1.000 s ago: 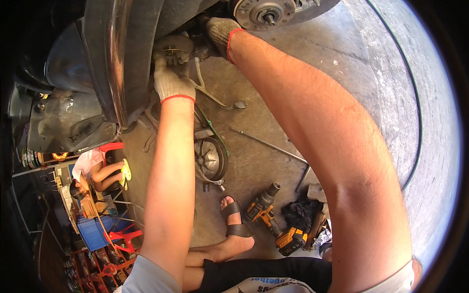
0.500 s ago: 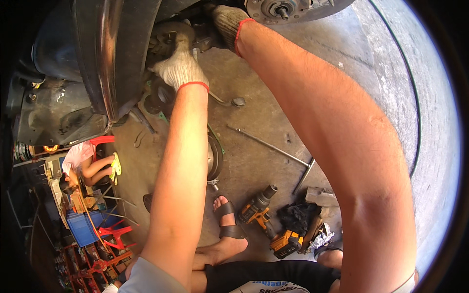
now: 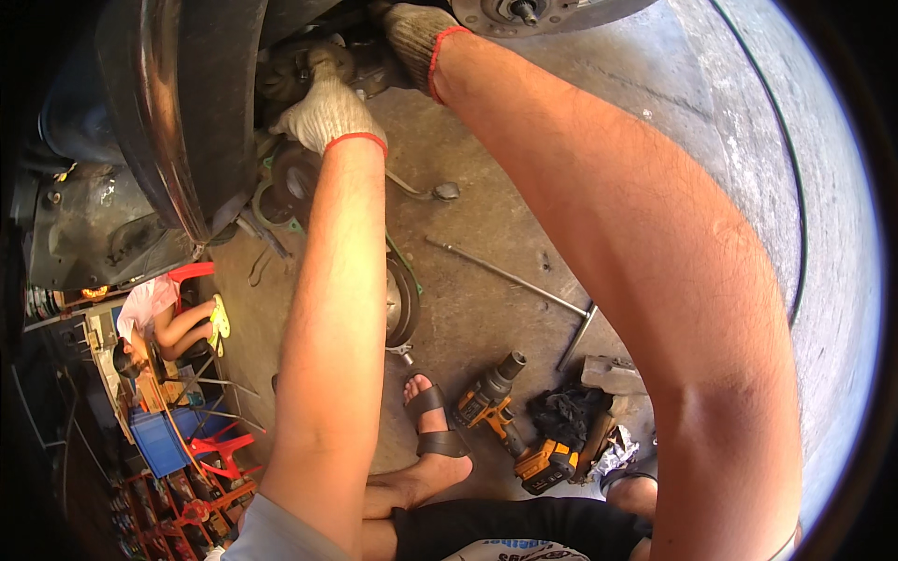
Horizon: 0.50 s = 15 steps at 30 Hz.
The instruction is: The person puts on gloves, removes transmission and drive components from a scooter, and applies grease from a container onto the parts by hand.
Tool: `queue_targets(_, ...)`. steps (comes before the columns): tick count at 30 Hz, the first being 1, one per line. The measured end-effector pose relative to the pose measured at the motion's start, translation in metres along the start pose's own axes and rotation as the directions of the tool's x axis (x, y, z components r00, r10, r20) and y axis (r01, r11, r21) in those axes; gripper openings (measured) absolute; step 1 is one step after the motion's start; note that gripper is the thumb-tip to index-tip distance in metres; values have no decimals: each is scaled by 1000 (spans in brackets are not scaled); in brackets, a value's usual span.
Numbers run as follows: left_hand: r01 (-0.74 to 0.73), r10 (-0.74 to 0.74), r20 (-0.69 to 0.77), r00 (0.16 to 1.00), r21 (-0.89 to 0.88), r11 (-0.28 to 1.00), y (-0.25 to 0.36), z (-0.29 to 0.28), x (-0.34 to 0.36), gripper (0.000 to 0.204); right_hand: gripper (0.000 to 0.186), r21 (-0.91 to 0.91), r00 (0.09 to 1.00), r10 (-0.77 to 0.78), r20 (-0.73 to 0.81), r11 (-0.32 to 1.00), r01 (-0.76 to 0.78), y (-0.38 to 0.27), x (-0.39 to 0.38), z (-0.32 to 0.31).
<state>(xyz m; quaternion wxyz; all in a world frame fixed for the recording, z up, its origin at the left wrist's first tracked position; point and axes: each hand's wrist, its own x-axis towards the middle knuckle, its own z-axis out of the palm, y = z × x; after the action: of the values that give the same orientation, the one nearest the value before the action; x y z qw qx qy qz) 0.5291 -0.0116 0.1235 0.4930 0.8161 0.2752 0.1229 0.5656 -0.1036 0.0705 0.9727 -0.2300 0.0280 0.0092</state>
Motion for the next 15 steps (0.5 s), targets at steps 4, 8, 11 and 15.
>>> queue_targets(4, -5, 5, -7, 1000, 76, 997, -4, 13, 14, 148, 31, 202, 997, 73, 6, 977, -73, -9, 2, 0)
queue_targets(8, -84, 97, -90, 991, 135, 987, -8, 21, 32, 130, 33, 9, 999, 14, -38, 1000, -14, -8, -6, 7)
queue_targets(11, -54, 58, -54, 997, 74, 996, -5, 18, 21, 124, 33, -13, 999, -16, -39, 1000, 16, -11, -12, 8)
queue_targets(15, -8, 9, 13, 1000, -78, 997, 1, 11, 0, 116, 33, 5, 999, -34, 26, 999, 33, -13, -13, 5)
